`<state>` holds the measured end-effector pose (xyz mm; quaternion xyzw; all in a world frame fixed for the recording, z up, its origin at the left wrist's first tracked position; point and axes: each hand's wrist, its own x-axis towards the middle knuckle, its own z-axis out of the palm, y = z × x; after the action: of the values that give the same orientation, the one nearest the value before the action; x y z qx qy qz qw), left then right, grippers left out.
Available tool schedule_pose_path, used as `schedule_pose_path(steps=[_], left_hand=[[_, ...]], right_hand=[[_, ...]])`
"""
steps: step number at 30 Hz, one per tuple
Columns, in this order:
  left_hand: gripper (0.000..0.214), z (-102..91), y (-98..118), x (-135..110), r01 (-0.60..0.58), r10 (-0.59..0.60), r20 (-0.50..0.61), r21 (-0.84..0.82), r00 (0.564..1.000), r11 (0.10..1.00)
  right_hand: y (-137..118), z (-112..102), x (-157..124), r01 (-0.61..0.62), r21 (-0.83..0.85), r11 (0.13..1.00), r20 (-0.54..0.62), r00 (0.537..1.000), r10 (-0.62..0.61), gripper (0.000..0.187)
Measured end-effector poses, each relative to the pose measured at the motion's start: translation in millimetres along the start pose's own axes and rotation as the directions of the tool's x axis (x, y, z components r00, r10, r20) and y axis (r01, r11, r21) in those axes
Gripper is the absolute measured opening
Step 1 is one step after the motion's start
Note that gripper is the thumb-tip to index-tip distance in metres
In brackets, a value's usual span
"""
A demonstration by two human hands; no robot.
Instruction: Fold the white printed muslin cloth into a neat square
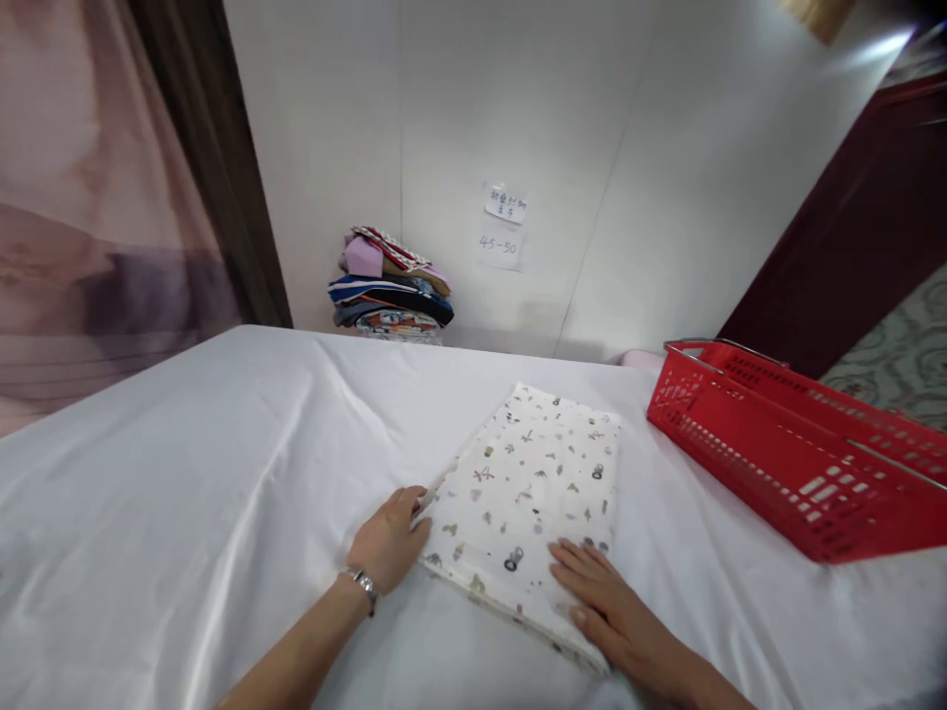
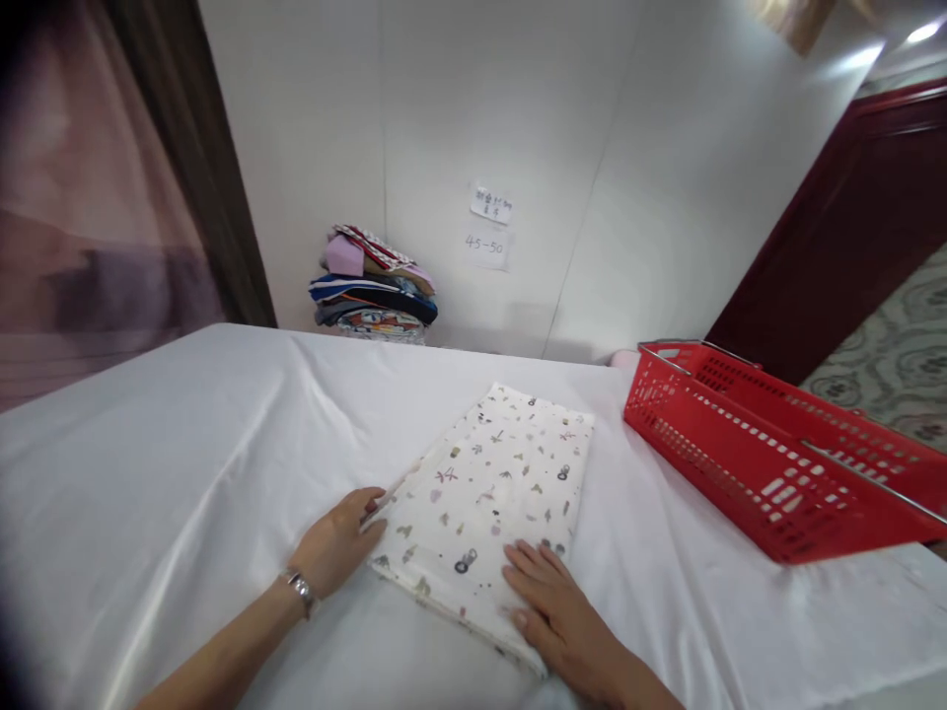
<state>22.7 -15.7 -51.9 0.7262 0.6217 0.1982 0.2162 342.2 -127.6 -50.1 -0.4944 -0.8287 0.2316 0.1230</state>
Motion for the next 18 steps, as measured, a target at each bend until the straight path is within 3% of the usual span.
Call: schedule_pose_path(steps=[7,14,18], left_hand=[[0.038,-3.3,5,5,0.06,-0.061,0.016,0.047,0.998,0.997],[0.039,-15.6,12,7,0.153,-0.16,0.1,0.079,0.982,0.985],[0.033,-18.7,11,9,0.18,-0.181,0.079,0.017,0.98,0.984]], right_hand=[[-10,2,-25,0.098,-0.013,0.995,-0.004,0.995,-0.098,0.066],[-24,-13,-31,0.06,0.044,0.997,0.025,0.998,-0.062,0.063],[-23,-8,-31,0.075,-0.024,0.997,0.027,0.997,-0.074,0.068]])
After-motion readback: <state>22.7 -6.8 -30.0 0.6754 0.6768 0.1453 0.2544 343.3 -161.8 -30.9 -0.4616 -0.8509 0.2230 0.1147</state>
